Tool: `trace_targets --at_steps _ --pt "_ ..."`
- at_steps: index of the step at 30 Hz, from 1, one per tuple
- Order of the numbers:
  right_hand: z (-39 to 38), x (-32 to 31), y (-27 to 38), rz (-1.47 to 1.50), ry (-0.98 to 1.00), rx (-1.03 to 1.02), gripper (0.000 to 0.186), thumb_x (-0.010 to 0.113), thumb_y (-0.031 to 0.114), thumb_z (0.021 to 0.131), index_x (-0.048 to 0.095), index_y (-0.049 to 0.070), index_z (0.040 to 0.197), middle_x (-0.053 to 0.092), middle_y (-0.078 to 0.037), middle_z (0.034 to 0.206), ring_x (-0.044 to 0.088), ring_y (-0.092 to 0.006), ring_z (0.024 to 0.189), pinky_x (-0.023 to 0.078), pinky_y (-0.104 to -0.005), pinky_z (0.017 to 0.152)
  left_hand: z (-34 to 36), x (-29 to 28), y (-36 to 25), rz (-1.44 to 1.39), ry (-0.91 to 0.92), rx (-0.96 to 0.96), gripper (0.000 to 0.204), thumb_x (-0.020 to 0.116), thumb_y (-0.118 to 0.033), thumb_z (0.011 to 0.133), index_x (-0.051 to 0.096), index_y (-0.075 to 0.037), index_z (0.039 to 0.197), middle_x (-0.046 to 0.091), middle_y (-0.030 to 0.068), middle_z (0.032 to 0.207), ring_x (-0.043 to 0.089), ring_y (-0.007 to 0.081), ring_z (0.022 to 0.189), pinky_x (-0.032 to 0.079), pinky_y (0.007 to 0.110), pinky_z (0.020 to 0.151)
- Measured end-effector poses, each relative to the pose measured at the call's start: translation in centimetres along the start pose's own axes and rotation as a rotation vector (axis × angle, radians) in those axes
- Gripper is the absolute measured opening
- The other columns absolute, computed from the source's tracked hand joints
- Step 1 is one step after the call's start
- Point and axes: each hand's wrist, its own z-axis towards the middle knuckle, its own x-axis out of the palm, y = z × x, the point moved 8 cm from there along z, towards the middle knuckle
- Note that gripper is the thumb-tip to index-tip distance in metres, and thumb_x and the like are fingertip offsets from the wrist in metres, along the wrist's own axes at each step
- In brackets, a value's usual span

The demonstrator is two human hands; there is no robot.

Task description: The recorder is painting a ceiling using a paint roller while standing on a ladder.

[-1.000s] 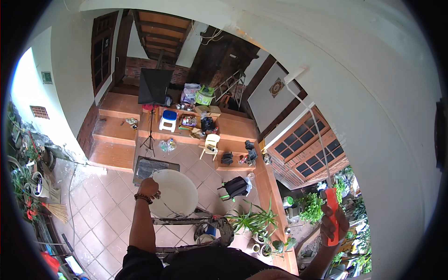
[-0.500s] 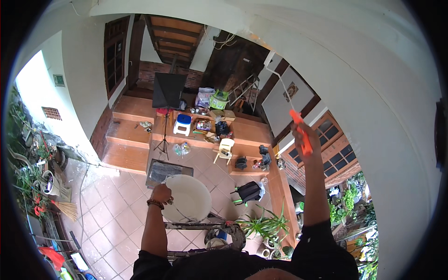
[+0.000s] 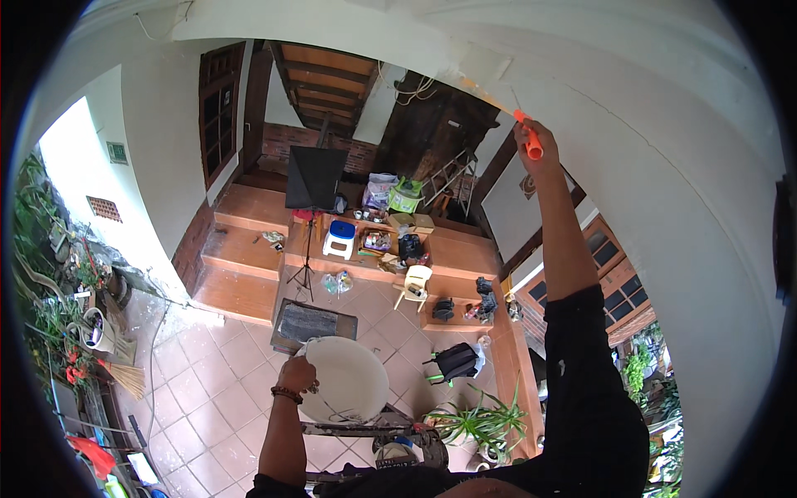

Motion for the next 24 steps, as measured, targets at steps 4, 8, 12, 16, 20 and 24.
trace_targets --at_steps 4,8,12,16,20,24 --pt "1.5 0.9 0.4 0.016 -0.007 -0.036 0.017 0.055 0.001 0.085 0.046 -0.003 0.1 0.051 -0.008 0.075 0.052 -0.0123 0.061 0.044 -0.0184 0.044 -1.0 -0.3 0.6 -0.176 0.064 -0.099 0.035 0.045 -0.015 0.087 0.069 -0.004 0.064 0.069 0.0058 0.064 0.066 0.0146 0.05 0.056 0.029 0.052" --pt "-1.9 1.3 1.6 0.042 0.084 -0.009 0.019 0.054 0.0 0.086 0.045 -0.005 0.102 0.051 -0.009 0.075 0.052 -0.0125 0.061 0.043 -0.0184 0.045 -1.4 -1.1 0.8 -0.553 0.103 -0.352 0.035 0.045 -0.016 0.087 0.069 -0.004 0.065 0.069 0.0069 0.063 0.066 0.0155 0.049 0.055 0.028 0.05" --pt "-11.6 2.1 2.5 0.066 -0.032 0.023 0.023 0.054 0.001 0.087 0.044 -0.006 0.106 0.053 -0.012 0.082 0.051 -0.0113 0.062 0.043 -0.0182 0.045 -1.4 -1.9 -0.3 -0.569 0.11 -0.279 0.035 0.045 -0.015 0.087 0.069 -0.003 0.064 0.069 0.0081 0.063 0.066 0.016 0.049 0.055 0.028 0.049" --pt "-24.2 4.2 2.3 0.108 -0.06 0.035 0.028 0.053 0.005 0.09 0.041 -0.006 0.113 0.053 -0.014 0.091 0.052 -0.0113 0.061 0.044 -0.0188 0.043 -0.2 -1.6 0.4 -0.556 0.034 -0.14 0.032 0.044 -0.012 0.085 0.065 0.002 0.064 0.069 0.0112 0.066 0.066 0.0217 0.052 0.054 0.032 0.044" --pt "-36.7 5.9 2.8 0.133 -0.104 -0.019 0.035 0.047 0.008 0.094 0.034 -0.006 0.123 0.05 -0.016 0.096 0.052 -0.0122 0.061 0.045 -0.0213 0.039 -1.6 -1.3 0.2 -0.938 0.128 -0.373 0.027 0.04 -0.013 0.084 0.057 0.007 0.077 0.067 0.0195 0.072 0.066 0.0289 0.052 0.053 0.037 0.041" --pt "-48.7 8.5 3.5 0.239 -0.222 -0.1 0.047 0.038 0.009 0.096 0.019 -0.006 0.136 0.044 -0.017 0.099 0.048 -0.014 0.06 0.037 -0.0214 0.035 -0.9 -0.8 0.2 -0.979 0.171 -0.372 0.025 0.04 -0.013 0.086 0.054 0.006 0.077 0.067 0.0204 0.073 0.065 0.0281 0.052 0.053 0.037 0.041"
